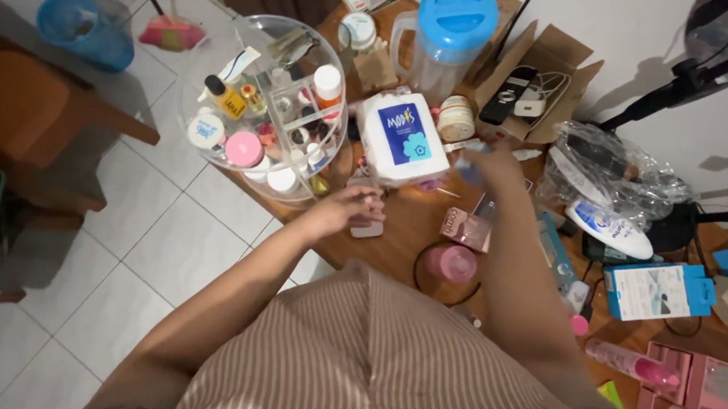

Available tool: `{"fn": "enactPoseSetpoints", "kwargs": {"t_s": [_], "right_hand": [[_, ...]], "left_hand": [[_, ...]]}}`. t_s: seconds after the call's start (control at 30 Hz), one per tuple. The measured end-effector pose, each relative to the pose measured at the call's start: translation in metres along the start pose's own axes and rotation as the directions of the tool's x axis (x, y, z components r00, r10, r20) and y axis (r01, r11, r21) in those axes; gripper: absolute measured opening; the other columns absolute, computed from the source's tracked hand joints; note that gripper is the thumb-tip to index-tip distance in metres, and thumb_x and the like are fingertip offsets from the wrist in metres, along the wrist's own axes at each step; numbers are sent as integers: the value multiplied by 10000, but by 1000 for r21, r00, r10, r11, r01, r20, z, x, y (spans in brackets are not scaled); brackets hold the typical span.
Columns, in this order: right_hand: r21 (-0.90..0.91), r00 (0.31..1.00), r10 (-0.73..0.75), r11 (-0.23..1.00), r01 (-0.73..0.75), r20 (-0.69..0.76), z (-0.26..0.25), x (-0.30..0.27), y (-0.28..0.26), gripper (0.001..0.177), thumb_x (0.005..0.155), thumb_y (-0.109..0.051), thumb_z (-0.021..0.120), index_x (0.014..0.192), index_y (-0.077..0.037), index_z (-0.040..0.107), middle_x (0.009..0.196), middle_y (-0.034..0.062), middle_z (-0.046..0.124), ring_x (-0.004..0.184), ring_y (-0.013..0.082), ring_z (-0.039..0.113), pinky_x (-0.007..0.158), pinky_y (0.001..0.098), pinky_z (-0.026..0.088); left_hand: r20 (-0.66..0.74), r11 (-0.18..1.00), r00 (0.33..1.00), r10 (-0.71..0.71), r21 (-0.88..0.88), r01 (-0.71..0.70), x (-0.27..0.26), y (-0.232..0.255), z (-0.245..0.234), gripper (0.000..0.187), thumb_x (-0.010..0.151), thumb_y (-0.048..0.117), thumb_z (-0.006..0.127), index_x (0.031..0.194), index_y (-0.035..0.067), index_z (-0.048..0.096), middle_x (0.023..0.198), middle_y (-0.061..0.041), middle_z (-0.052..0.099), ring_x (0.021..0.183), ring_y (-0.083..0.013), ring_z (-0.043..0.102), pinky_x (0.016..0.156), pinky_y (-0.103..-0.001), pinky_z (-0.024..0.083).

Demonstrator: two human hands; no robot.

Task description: Organize and sort various cosmetics and skincare products on a desk.

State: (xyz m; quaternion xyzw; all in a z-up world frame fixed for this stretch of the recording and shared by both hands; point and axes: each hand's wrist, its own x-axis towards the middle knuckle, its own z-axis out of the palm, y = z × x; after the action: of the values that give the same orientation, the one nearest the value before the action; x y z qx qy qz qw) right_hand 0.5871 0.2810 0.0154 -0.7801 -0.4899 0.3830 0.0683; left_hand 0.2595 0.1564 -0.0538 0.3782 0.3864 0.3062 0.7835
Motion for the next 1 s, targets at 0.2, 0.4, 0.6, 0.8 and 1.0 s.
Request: {"fn": "enactPoseSetpoints", "kwargs": {"t_s": [0.2, 0.4, 0.6, 0.8, 1.0], "right_hand": [[962, 725, -633, 151, -228, 271, 14, -82, -21, 502, 932, -289, 705, 1311, 4, 556, 1224, 137, 665, 1133, 285, 650, 1006, 436, 543], [943, 760, -571, 84, -323, 311, 38, -139, -32, 478, 871, -181, 675, 1303, -5, 568, 1211, 126, 688, 1155, 284, 657, 1071, 498, 536], [887, 731, -524, 385, -254, 437, 97, -158, -34, 490, 917, -219, 664, 1348, -12, 557, 1219, 122, 698, 1103, 285, 684, 970, 447, 552], [788, 694, -524, 607, -102, 494, 146, -165, -48, 456, 975, -236, 669, 1330, 18, 535, 1198, 130, 679, 1076, 257, 688, 887, 411, 603], [860, 716, -564, 500, -101, 412, 161, -218, -91, 567, 982, -274, 644, 1467, -28, 481, 1231, 94, 664, 1022, 211, 683, 758, 406, 588]], "left_hand": [[-17, 986, 999, 39, 163, -35, -27, 61, 51, 597, 968, 281, 622, 1501, 130, 400, 1436, -106, 580, 1202, -232, 649, 988, -378, 492], [140, 620, 990, -24, 778, -95, -77, 70, 24, 534, 1018, 439, 601, 1446, 121, 572, 1463, -91, 570, 1308, -232, 545, 1082, -357, 413], [-151, 711, 960, -234, 647, 275, -136, 43, -83, 467, 966, 445, 585, 1272, 102, 669, 1131, -143, 656, 1006, -248, 605, 819, -395, 520], [-660, 922, 707, 254, 385, 29, -158, 27, -152, 527, 976, 288, 662, 1377, 37, 430, 1133, -99, 658, 936, -233, 648, 790, -380, 559], [-601, 934, 750, 277, 352, -63, -165, 55, -147, 648, 939, 130, 618, 1536, 47, 380, 1281, -257, 622, 1048, -310, 627, 877, -399, 535]]}}
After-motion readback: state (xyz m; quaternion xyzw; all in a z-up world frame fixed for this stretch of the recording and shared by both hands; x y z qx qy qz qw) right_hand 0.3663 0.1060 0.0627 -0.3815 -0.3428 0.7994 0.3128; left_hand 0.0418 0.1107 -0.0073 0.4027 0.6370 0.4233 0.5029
